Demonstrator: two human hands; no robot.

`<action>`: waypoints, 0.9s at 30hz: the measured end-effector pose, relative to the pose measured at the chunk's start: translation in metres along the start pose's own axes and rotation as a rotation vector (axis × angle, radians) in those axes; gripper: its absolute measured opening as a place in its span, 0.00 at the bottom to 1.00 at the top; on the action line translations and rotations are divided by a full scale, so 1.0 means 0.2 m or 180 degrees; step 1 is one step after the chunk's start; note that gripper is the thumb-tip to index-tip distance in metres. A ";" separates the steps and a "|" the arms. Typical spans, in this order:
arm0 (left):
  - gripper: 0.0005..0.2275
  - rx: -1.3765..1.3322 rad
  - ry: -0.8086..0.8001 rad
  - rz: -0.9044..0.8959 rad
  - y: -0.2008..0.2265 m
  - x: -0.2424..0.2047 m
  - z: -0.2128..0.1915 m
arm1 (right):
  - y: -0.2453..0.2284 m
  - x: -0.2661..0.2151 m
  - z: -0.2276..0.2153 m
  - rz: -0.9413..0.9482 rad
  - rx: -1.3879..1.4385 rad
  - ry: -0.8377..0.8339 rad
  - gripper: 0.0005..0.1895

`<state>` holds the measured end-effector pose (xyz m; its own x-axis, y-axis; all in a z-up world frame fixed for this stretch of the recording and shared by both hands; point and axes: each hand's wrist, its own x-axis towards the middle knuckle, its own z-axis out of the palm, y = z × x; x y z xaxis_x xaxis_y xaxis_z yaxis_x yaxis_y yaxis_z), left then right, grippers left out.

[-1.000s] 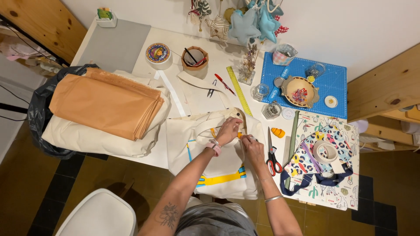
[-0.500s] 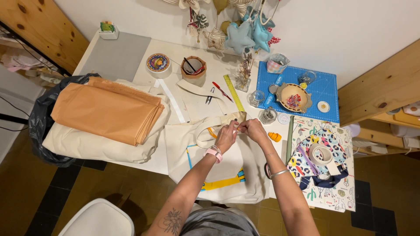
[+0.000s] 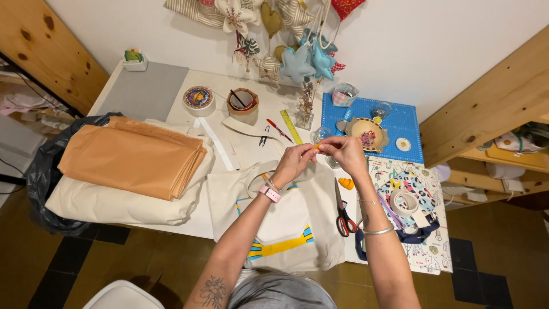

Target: Positioning and sewing decorative fabric strips onto a white tote bag using a sewing machine.

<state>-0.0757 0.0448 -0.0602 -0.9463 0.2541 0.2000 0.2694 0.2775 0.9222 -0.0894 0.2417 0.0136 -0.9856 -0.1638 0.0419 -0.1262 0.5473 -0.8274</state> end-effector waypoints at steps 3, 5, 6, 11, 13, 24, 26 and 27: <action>0.09 -0.0043 -0.0257 0.0083 0.09 0.01 0.01 | -0.02 -0.07 -0.03 0.0036 0.0010 0.0160 0.06; 0.10 0.0128 -0.0407 0.0143 0.14 0.01 0.02 | -0.04 -0.12 -0.07 0.0080 -0.0052 0.0232 0.06; 0.13 0.0304 -0.0529 0.0167 0.17 0.00 0.03 | -0.05 -0.15 -0.08 0.0123 -0.0102 0.0258 0.06; 0.13 0.0466 -0.0728 0.0372 0.30 -0.06 0.04 | -0.10 -0.28 -0.14 0.0166 -0.0025 0.0327 0.07; 0.13 0.0480 -0.0886 0.0552 0.36 -0.07 0.03 | -0.10 -0.36 -0.17 0.0215 0.0041 0.0413 0.09; 0.13 -0.1768 -0.1914 -0.0437 0.47 -0.06 0.71 | 0.13 -1.14 -0.52 0.0438 0.0831 0.2297 0.06; 0.13 -0.2048 -0.2132 -0.0554 0.65 -0.13 0.89 | 0.20 -1.37 -0.63 0.0515 0.0798 0.2635 0.06; 0.14 -0.2316 -0.2198 -0.0692 0.74 -0.16 1.00 | 0.24 -1.49 -0.69 0.0521 0.0783 0.2842 0.05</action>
<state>0.0305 0.2621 0.0039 -0.5902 0.8070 -0.0173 -0.2869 -0.1896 0.9390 0.1824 0.4304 0.0393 -0.7234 0.6457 0.2444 -0.0516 0.3025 -0.9518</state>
